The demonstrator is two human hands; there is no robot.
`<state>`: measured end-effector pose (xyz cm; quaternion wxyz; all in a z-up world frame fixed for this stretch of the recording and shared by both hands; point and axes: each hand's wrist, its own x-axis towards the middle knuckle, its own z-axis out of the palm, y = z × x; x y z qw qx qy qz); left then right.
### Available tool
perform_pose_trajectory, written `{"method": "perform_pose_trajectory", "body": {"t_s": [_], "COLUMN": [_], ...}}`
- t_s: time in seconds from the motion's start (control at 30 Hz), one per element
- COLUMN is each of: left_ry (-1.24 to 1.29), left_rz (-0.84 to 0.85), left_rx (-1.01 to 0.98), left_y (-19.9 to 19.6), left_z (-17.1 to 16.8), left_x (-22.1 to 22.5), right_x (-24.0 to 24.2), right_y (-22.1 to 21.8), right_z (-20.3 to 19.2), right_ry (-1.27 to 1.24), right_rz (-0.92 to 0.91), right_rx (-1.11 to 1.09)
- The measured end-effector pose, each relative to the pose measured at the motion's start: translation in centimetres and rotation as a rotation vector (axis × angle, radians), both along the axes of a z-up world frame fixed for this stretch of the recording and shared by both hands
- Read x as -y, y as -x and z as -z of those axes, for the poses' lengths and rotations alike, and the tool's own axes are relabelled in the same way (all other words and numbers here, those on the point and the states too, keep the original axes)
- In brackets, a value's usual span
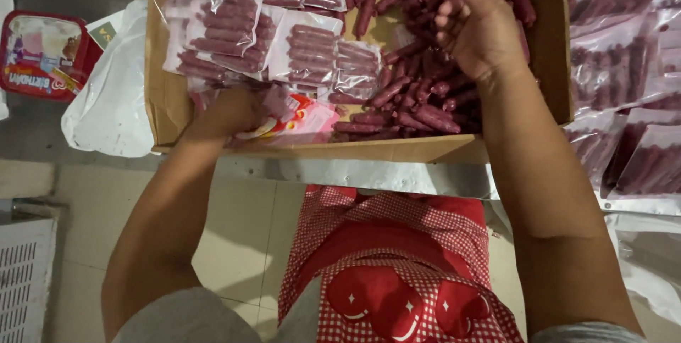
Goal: The person places small red sausages into plastic bags and seals them by hand.
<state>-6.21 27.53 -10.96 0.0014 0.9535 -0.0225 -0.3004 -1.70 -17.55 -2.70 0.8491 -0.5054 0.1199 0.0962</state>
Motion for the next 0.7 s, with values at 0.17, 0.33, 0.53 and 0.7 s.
{"method": "perform_pose_trajectory", "body": {"t_s": [0.17,0.33,0.53,0.7], "left_ry": [0.091,0.33,0.979,1.072], "left_rz": [-0.048,-0.557,-0.232,-0.352], "left_rx": [0.034,0.011,0.52,0.451], "left_y": [3.2,1.8,-3.6,-4.0], "left_z": [-12.9,-19.8,-14.7,-15.4], "left_x": [5.0,8.2,12.9,19.9], "right_x": [-0.3,-1.1,-1.6,-1.2], "right_y": [0.2,0.9,1.4,0.3], "right_z": [0.2,-0.1,0.7,2.9], "right_ry": [0.058,0.298,0.207,-0.203], "right_rz": [-0.118,-0.401,-0.68,-0.391], "right_rx": [0.068,0.205,0.098,0.119]}}
